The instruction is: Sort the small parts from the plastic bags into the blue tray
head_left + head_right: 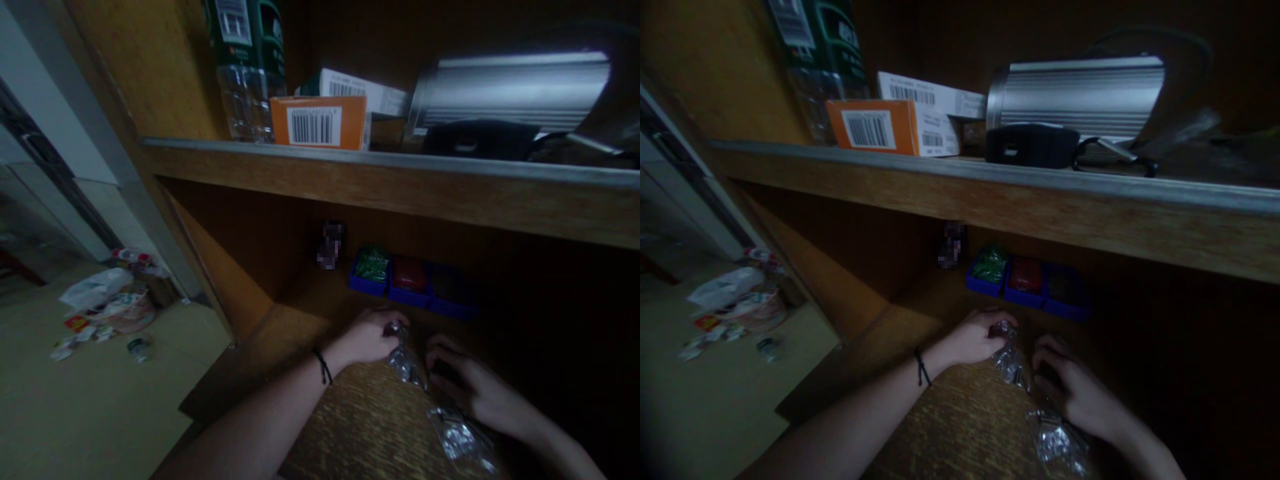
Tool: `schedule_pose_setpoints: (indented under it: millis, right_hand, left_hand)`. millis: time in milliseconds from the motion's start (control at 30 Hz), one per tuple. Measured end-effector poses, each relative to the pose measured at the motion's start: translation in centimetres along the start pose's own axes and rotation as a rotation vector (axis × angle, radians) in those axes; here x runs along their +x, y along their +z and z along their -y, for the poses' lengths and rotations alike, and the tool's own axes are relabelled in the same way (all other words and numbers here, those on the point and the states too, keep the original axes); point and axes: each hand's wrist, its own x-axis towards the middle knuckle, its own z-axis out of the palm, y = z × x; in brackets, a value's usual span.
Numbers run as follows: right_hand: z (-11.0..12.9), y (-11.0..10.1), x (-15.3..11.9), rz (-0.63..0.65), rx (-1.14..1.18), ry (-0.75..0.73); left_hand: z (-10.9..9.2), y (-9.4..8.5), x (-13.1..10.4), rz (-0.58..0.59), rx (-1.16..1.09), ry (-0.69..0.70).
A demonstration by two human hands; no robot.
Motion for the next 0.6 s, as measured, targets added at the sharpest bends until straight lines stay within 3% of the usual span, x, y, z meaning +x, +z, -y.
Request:
schedule_pose_setpoints:
  millis: [333, 600]
  right_hand:
    - [-0.1, -0.1, 0.1, -0.025, -0.021, -0.038]
    - [-1.1, -0.5, -0.1, -0.354, 0.109, 0.172]
  left_hand:
    - [-0.1, -0.1, 0.1, -0.02, -0.003, 0.003]
    - [-0.5, -0.3, 0.0, -0.036, -0.16, -0.083]
